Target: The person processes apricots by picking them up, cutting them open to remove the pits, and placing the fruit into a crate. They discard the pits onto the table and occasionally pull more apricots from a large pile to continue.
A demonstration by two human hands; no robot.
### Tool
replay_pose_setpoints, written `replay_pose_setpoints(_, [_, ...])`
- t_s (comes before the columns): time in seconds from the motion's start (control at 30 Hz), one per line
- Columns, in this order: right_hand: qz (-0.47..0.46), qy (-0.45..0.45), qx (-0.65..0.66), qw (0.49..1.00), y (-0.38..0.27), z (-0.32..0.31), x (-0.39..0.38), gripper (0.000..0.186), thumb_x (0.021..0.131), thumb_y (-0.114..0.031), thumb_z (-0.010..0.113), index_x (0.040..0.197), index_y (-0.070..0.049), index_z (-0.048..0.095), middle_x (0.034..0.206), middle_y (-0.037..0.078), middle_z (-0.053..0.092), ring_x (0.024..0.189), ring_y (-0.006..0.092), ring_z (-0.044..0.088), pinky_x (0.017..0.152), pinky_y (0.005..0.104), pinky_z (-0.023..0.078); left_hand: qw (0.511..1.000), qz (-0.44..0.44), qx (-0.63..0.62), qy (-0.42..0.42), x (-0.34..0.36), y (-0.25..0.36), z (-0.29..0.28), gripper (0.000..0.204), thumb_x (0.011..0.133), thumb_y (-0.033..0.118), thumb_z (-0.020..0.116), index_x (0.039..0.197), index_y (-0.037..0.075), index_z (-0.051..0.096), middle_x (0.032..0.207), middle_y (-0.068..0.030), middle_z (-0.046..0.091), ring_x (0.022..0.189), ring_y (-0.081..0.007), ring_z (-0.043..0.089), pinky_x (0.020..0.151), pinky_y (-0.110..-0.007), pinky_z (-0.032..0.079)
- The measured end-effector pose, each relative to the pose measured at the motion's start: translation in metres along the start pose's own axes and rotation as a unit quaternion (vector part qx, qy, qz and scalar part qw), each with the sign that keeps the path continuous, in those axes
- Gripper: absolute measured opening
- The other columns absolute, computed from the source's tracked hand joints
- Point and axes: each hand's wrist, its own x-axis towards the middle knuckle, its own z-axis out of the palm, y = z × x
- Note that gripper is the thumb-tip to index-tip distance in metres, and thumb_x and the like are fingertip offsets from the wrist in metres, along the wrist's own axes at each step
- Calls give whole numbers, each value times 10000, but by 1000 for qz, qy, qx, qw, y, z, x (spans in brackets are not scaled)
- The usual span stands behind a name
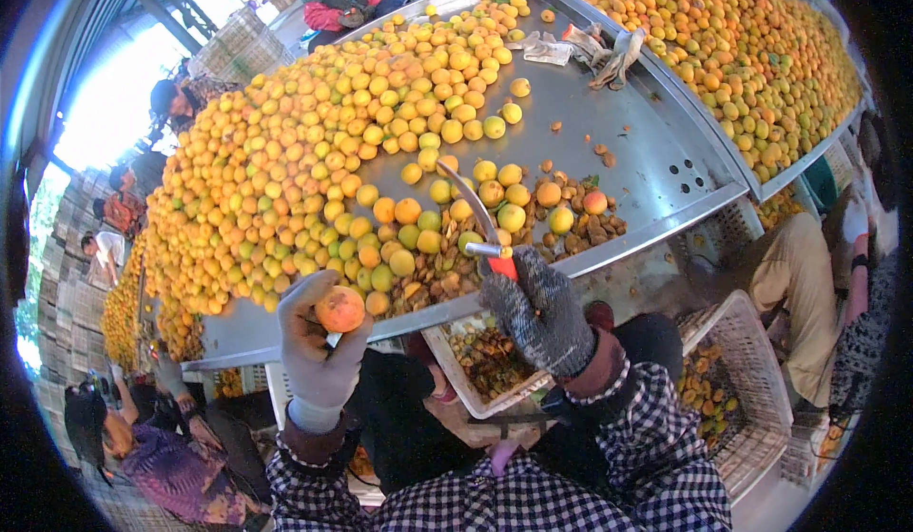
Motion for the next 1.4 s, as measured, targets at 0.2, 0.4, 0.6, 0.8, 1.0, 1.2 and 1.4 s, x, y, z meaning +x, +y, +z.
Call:
replay_pose_setpoints(0.2, [-115, -60, -213, 968, -2, 8, -87, 227, 863, -63, 568, 1077, 0, 527, 838, 53, 575, 721, 124, 553, 653, 246, 464, 999, -16, -43, 9, -52, 27, -7, 522, 709, -50, 646, 1183, 0, 434, 1115, -108, 512, 987, -163, 531, 850, -277, 442])
replay_pose_setpoints(0.4, [-18, 23, -63, 998, 1, 12, -137, 199, 886, -78, 534, 1072, -8, 543, 818, 44, 599, 697, 88, 551, 587, 214, 432, 939, -141, -311, 47, -88, 47, -18, 567, 692, -55, 638, 1227, -3, 459, 1126, -119, 522, 1021, -192, 522, 874, -317, 433])
replay_pose_setpoints(0.6, [12, 34, -56, 998, 12, 42, -154, 215, 893, -79, 523, 1088, 10, 529, 810, 22, 588, 700, 78, 549, 595, 205, 441, 984, 20, 156, 83, -114, 58, -40, 525, 609, 7, 717, 1111, 49, 568, 1029, -131, 546, 931, -268, 557, 801, -335, 458])
replay_pose_setpoints(0.8, [-11, -11, -52, 999, 22, 64, -164, 223, 899, -65, 509, 1106, 14, 523, 856, 28, 584, 733, 84, 557, 629, 214, 455, 990, -2, 116, 84, -132, 54, -61, 525, 636, 50, 726, 1123, 13, 535, 997, -112, 564, 894, -231, 560, 771, -326, 462])
replay_pose_setpoints(1.0, [82, -45, -89, 992, 27, 68, -166, 226, 894, -63, 529, 1111, -3, 547, 880, 46, 620, 745, 84, 573, 620, 226, 474, 778, -249, -576, -5, -155, 40, -45, 676, 786, 367, 655, 1256, -52, 409, 1043, -135, 565, 815, -184, 551, 675, -287, 454])
replay_pose_setpoints(1.2, [18, -48, -50, 997, 20, 54, -169, 231, 866, -38, 565, 1092, 14, 552, 975, 70, 626, 864, 118, 590, 726, 248, 496, 690, -276, -668, -45, -147, 45, -19, 564, 852, 292, 582, 1287, -4, 378, 998, -168, 588, 793, -204, 572, 658, -300, 466])
replay_pose_setpoints(1.4, [-99, -51, -162, 980, 27, 35, -173, 256, 861, -61, 573, 1096, 15, 507, 851, 71, 612, 773, 146, 600, 640, 282, 485, 707, -350, -611, -63, -142, 51, 11, 464, 786, 285, 675, 1078, 5, 447, 977, -152, 589, 774, -179, 593, 627, -267, 496])
